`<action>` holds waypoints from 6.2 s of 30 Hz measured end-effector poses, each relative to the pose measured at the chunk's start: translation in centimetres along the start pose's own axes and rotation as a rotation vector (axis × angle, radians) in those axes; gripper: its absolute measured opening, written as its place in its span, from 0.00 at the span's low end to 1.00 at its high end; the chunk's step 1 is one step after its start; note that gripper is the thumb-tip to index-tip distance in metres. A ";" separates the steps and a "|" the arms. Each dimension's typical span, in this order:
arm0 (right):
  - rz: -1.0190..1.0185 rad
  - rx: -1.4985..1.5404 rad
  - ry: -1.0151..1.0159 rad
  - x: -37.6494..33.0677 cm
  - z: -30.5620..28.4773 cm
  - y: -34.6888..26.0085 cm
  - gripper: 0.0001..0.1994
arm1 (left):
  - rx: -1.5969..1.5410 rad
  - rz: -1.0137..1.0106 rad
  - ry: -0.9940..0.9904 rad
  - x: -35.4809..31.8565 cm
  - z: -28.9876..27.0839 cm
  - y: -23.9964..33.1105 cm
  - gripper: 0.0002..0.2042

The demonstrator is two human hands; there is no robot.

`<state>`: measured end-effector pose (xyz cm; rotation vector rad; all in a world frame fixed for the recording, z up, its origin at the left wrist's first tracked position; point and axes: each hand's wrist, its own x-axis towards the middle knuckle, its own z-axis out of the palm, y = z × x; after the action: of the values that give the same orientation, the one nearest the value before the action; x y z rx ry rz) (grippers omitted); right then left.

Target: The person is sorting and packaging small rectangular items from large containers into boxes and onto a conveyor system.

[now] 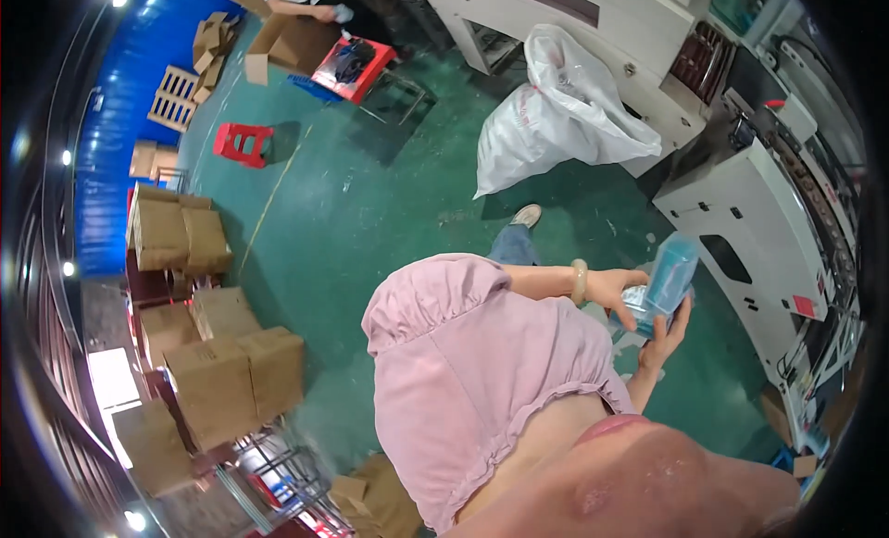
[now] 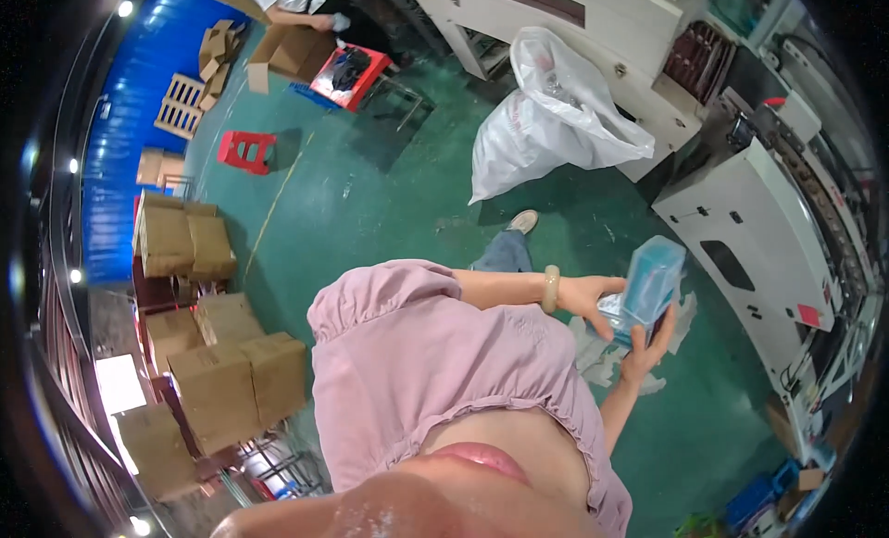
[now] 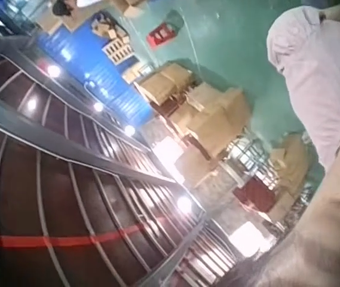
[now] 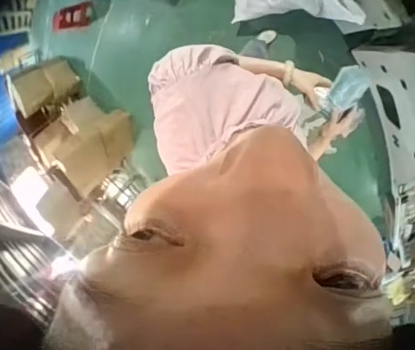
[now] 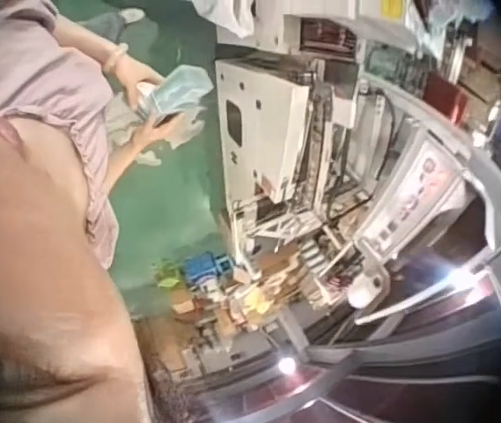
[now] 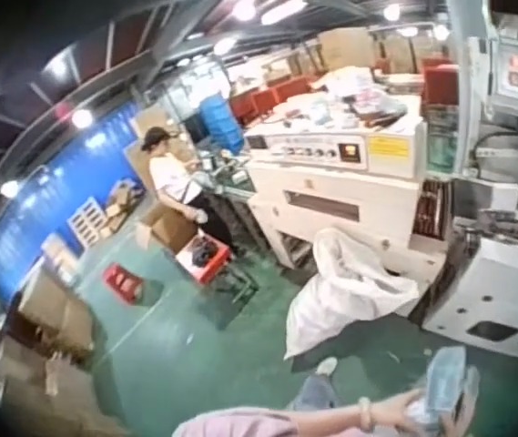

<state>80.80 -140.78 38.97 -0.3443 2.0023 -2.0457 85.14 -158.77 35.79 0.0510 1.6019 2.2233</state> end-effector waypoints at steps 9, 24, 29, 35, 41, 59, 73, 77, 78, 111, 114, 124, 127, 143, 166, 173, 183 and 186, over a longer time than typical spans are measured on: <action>-0.018 0.075 -0.228 -0.2 6.8 -3.7 0.44 | -0.212 0.087 0.090 -7.6 -1.3 4.8 0.45; -0.352 0.365 0.565 -0.5 7.5 -7.8 0.32 | -0.343 -0.139 -0.091 -3.2 -5.8 7.5 0.33; -0.403 0.808 0.549 -8.5 -9.7 -4.7 0.26 | -1.210 -0.310 -0.435 9.2 2.5 7.2 0.33; -0.282 1.131 0.720 -13.6 -19.1 -7.3 0.33 | -1.288 -0.478 -0.676 20.0 18.3 6.4 0.37; -0.366 1.190 0.643 -13.1 -29.2 -7.0 0.35 | -0.880 -0.531 -0.516 25.5 28.5 5.5 0.35; -0.282 -0.215 1.746 -9.2 -63.0 -9.9 0.35 | 0.463 0.596 -0.591 57.8 56.5 3.6 0.42; -0.128 0.021 1.025 -9.5 -103.7 -13.7 0.20 | 0.472 0.494 -0.215 71.8 75.7 -3.7 0.41; -0.226 0.221 0.806 -3.6 -114.0 -12.7 0.28 | 0.554 0.573 -0.033 76.5 77.5 -3.0 0.39; -0.206 0.293 0.726 -1.9 -116.3 -12.0 0.30 | 0.553 0.598 0.053 77.7 77.3 -3.1 0.39; 0.349 0.311 -0.127 46.8 -144.7 -1.9 0.16 | -0.676 0.429 1.663 89.6 96.1 -9.6 0.31; 0.334 0.354 -0.062 44.9 -143.0 -3.5 0.15 | -0.584 0.471 1.692 89.6 96.6 -9.1 0.31; 0.263 0.459 -0.049 43.5 -142.2 -3.5 0.15 | -0.553 0.524 1.771 86.8 98.0 -9.5 0.27; 0.251 0.433 -0.130 42.4 -140.4 -5.2 0.15 | -0.588 0.555 1.806 85.9 99.0 -10.4 0.28; 0.272 0.394 -0.100 41.9 -142.0 -5.0 0.14 | 0.814 0.611 2.374 78.9 96.3 -3.4 0.41; 0.133 0.230 -0.104 41.4 -145.3 -2.4 0.16 | -0.838 1.234 0.911 79.1 94.4 2.2 0.38; 0.177 0.259 -0.164 41.3 -144.6 -2.6 0.17 | -0.906 1.208 0.982 78.7 95.4 1.2 0.40; 0.323 0.371 -0.181 42.0 -143.5 -2.5 0.17 | -0.851 1.192 0.952 78.2 96.4 1.5 0.41; 0.347 0.401 -0.132 41.6 -143.4 -2.5 0.18 | -0.790 1.180 1.024 78.5 96.6 1.7 0.41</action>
<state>-7.69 -20.44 37.67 -0.0434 1.4122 -2.0679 37.26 -45.44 54.91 -0.5955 0.8660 4.1382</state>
